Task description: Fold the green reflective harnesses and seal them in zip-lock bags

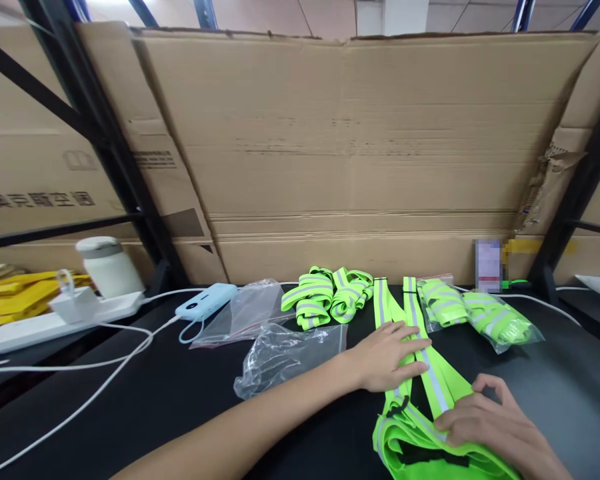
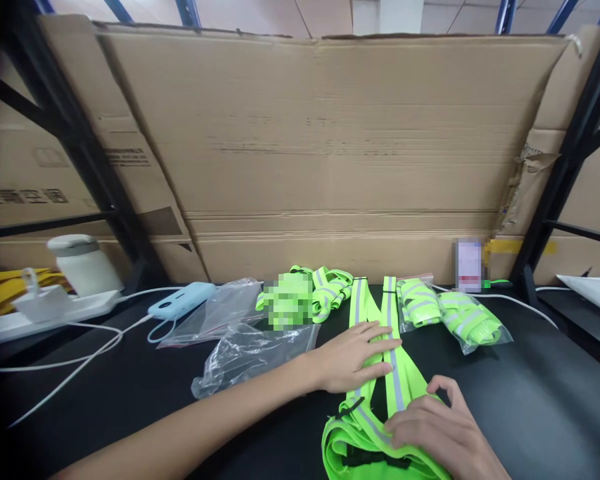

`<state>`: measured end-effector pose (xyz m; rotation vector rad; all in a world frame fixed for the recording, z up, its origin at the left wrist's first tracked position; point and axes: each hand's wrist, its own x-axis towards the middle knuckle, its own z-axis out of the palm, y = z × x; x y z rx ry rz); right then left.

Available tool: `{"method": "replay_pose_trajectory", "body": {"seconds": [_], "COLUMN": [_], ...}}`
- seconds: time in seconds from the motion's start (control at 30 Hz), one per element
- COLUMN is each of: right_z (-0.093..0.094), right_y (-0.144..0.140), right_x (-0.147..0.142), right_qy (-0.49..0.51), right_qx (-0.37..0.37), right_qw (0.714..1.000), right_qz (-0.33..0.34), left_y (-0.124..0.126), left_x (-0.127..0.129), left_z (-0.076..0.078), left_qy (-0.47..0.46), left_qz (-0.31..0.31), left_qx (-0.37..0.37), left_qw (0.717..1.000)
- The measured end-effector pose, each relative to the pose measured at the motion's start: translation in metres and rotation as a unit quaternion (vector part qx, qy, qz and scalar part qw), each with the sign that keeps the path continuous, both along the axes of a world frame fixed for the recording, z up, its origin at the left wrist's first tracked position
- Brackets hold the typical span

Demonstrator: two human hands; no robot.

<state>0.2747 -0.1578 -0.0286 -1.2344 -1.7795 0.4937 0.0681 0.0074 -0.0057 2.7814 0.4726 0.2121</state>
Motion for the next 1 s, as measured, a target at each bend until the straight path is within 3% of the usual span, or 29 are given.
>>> {"method": "replay_pose_trajectory", "body": {"seconds": [0.1, 0.2, 0.3, 0.4, 0.53, 0.6, 0.67, 0.73, 0.83, 0.93, 1.0], "right_z": [-0.002, -0.004, 0.001, 0.012, 0.016, 0.008, -0.002, -0.011, -0.011, 0.003, 0.013], "right_y": [-0.005, -0.006, 0.0, 0.013, 0.031, 0.038, 0.042, 0.045, 0.048, 0.052, 0.058], "right_x": [-0.002, -0.008, -0.01, -0.006, -0.001, -0.001, -0.002, -0.005, -0.011, -0.017, -0.019], "right_qy": [-0.006, 0.017, 0.05, 0.041, 0.018, 0.021, 0.028, 0.031, 0.025, -0.005, -0.05], "right_qx": [0.001, -0.054, -0.133, -0.16, -0.18, -0.186, -0.179, -0.17, -0.15, -0.139, -0.121], "right_qw": [1.0, 0.998, 0.987, 0.983, 0.981, 0.979, 0.978, 0.978, 0.98, 0.99, 0.991], "right_qz": [-0.009, -0.039, -0.08, -0.082, -0.065, -0.078, -0.099, -0.12, -0.131, -0.037, 0.015], "left_y": [0.006, 0.012, 0.017, 0.021, 0.027, 0.026, 0.017, 0.002, -0.026, -0.041, -0.043], "left_x": [-0.006, -0.011, -0.011, -0.009, -0.009, -0.013, -0.02, -0.029, -0.043, -0.052, -0.055], "left_z": [0.0, 0.001, -0.001, -0.003, 0.001, 0.006, 0.013, 0.019, 0.022, 0.013, 0.004], "left_qy": [-0.01, -0.013, -0.023, -0.025, -0.093, -0.138, -0.181, -0.227, -0.211, -0.158, -0.121], "left_qz": [0.047, 0.075, 0.072, 0.045, 0.051, 0.076, 0.084, 0.062, 0.016, -0.028, -0.028], "left_qx": [-0.001, 0.002, 0.009, -0.004, -0.112, -0.178, -0.189, -0.139, -0.028, 0.071, 0.101], "left_qw": [0.999, 0.997, 0.997, 0.999, 0.988, 0.971, 0.962, 0.962, 0.977, 0.984, 0.987]}}
